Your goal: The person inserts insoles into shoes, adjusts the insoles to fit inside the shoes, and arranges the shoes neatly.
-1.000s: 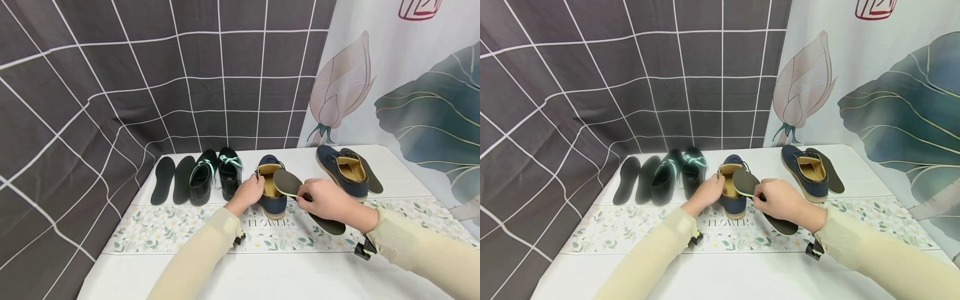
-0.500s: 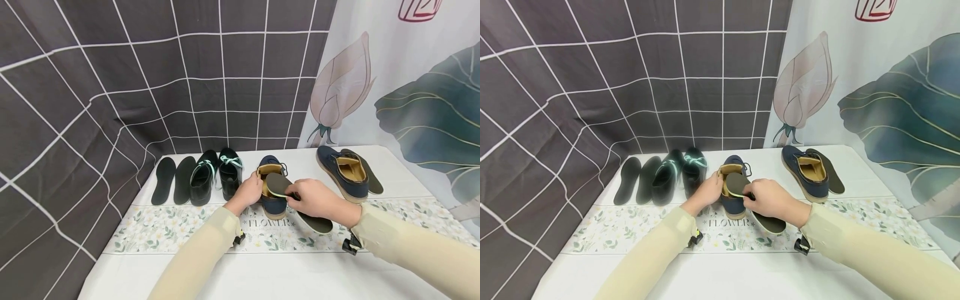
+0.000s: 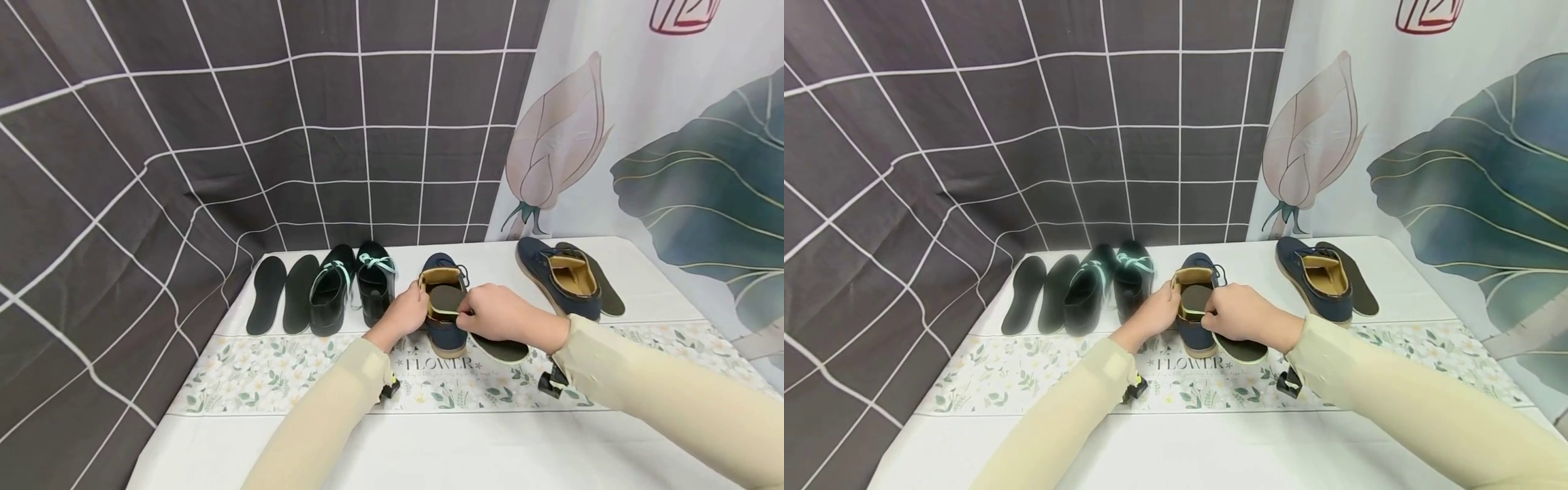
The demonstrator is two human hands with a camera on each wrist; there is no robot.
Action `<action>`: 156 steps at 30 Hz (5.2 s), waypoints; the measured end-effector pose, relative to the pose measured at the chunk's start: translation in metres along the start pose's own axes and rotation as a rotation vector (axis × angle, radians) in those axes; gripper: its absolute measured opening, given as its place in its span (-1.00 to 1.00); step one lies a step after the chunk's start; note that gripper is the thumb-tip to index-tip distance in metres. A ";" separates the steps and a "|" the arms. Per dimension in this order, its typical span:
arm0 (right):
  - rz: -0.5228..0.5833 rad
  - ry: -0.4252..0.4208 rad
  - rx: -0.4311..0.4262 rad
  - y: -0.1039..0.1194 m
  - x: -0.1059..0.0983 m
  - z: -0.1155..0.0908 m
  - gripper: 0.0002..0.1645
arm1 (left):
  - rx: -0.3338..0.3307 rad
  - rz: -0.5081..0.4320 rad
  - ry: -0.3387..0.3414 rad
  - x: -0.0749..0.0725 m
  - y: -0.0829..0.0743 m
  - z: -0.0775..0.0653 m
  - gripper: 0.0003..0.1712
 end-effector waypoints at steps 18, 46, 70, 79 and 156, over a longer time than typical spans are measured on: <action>-0.045 0.026 0.194 -0.013 0.007 0.031 -0.54 | 0.023 -0.049 0.075 0.002 0.001 0.000 -0.40; -0.150 0.054 0.294 -0.034 0.023 0.055 -0.54 | 0.023 -0.018 0.081 0.003 -0.001 0.000 -0.38; -0.204 0.355 0.351 -0.015 0.019 0.036 -0.35 | 0.018 -0.054 0.105 0.002 0.001 -0.004 -0.44; -0.221 0.296 0.318 -0.007 0.023 0.034 -0.48 | 0.013 -0.050 0.090 0.004 0.003 -0.003 -0.39; -0.220 0.018 0.199 0.004 0.028 0.031 -0.57 | 0.032 -0.022 0.075 0.004 0.002 -0.003 -0.43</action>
Point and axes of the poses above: each hand's wrist, its own z-axis towards the middle knuckle, its own x-axis out of the palm, y = z × x, the point moved 7 cm from there along z, towards the middle knuckle, and after that the axes turned 14 degrees about -x, right-handed, at the moved point
